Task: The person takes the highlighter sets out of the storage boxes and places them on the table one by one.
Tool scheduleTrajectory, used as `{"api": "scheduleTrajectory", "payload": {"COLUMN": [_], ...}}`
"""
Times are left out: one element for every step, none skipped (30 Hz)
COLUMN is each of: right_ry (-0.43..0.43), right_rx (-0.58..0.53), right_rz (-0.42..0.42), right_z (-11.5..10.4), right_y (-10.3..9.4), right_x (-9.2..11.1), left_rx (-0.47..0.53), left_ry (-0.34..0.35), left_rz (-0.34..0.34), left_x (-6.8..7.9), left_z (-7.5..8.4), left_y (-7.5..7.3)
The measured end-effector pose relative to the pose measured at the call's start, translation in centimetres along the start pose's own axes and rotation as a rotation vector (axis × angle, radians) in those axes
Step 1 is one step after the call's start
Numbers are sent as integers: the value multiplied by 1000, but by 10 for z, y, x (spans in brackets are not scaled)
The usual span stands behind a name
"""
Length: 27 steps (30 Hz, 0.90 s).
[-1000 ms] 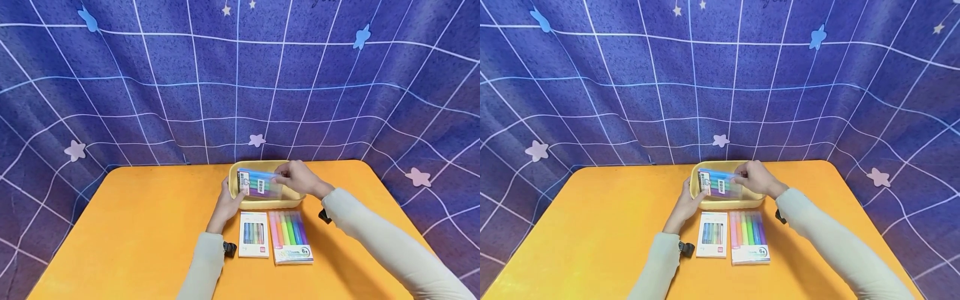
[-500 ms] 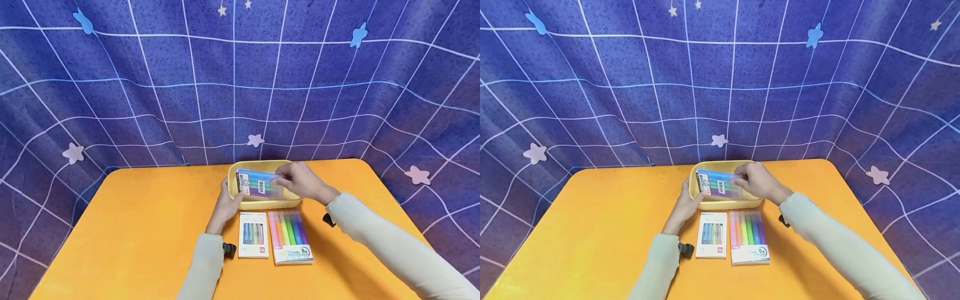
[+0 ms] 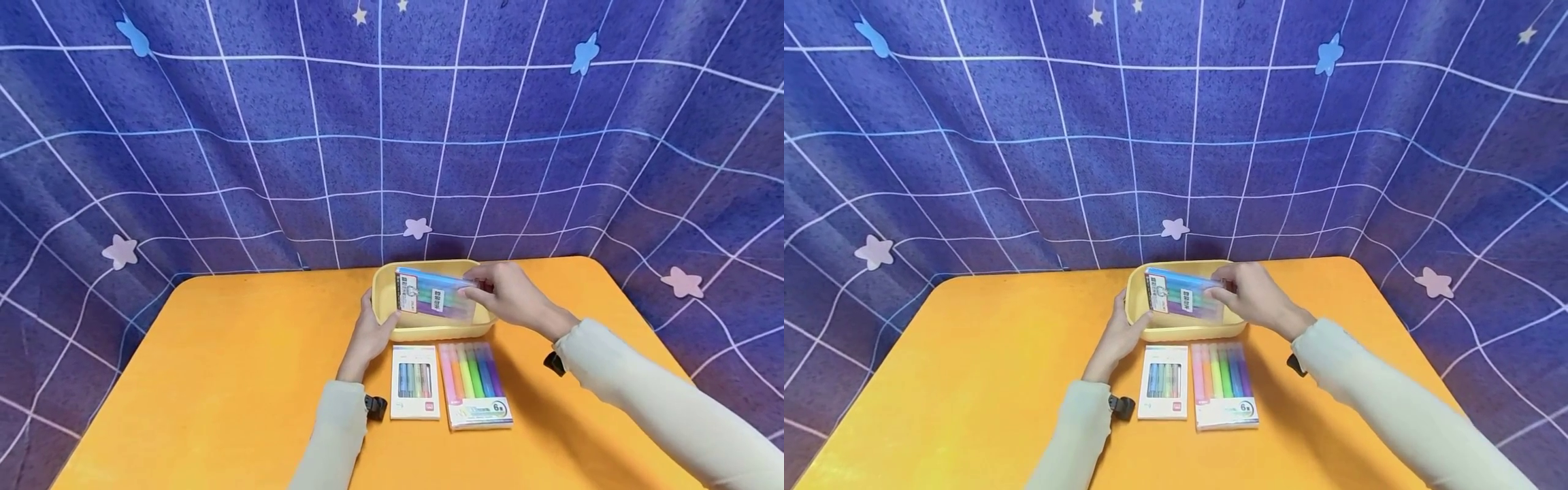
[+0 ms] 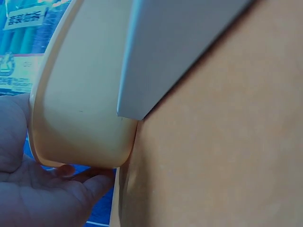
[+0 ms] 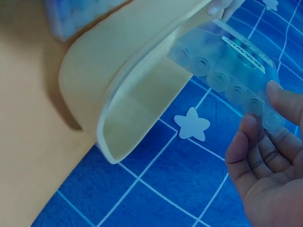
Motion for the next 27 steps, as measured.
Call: {"api": "scheduleTrajectory", "payload": {"right_ry": [1,2,3,4,5,5,6,7,10,12,13,15,18,21,22,25,27,32,36,41,45,48,49,49,48,46,44], "right_rx": [-1,-3,-4,-5,-2,-2,-3,-4,-6,-8,-7,-9,-10,-11,-12,-12,-12,-13,-15,-17,-16,-13,-12,-11,-11,-10,-10], "right_rz": [2,5,8,11,14,18,22,25,27,29,30,31,31,30,30,31,31,33,33,35,39,42,45,51,59,67,76], "right_z": [-1,-1,-2,-3,-3,-4,-5,-6,-6,-7,-8,-8,-8,-9,-9,-8,-8,-8,-8,-7,-7,-6,-6,-6,-6,-6,-6], "right_y": [0,-1,-1,-2,-2,-3,-4,-5,-5,-6,-7,-8,-9,-10,-11,-11,-12,-13,-13,-14,-14,-15,-15,-16,-17,-18,-19], "right_x": [1,1,2,3,4,4,5,6,8,9,10,11,13,14,15,16,17,19,20,21,23,24,25,26,28,29,30], "left_rx": [-3,-5,-9,-11,-12,-14,-16,-17,-19,-17,-17,-18,-17,-16,-14,-13,-15,-16,-20,-24,-28,-33,-35,-33,-34,-31,-31], "left_ry": [-3,-4,-5,-7,-8,-7,-6,-5,-5,-6,-6,-8,-9,-11,-12,-13,-12,-11,-10,-8,-3,-1,0,1,3,6,6], "left_rz": [3,4,6,7,7,7,7,8,9,8,8,9,9,9,9,9,9,9,7,6,4,4,3,4,3,3,1], "left_x": [0,0,0,0,0,0,0,-1,-1,0,0,0,0,0,0,0,0,0,0,-1,-1,-2,-2,-2,-2,-2,-2], "left_z": [0,-1,-2,-2,-3,-3,-4,-4,-4,-3,-3,-3,-3,-2,-2,-2,-2,-3,-3,-3,-4,-4,-4,-4,-4,-3,-3], "left_y": [0,1,1,1,1,2,2,3,3,3,4,4,4,5,5,5,5,5,5,5,5,4,4,3,2,2,1]}}
Point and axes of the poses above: each hand's wrist, its own x-axis away from the middle knuckle, its own y-axis out of the palm, z = x × y, the point moved 5 cm from there along -x, towards the middle knuckle, and after that the axes turned 1 degree about y, right-handed, at the moved point
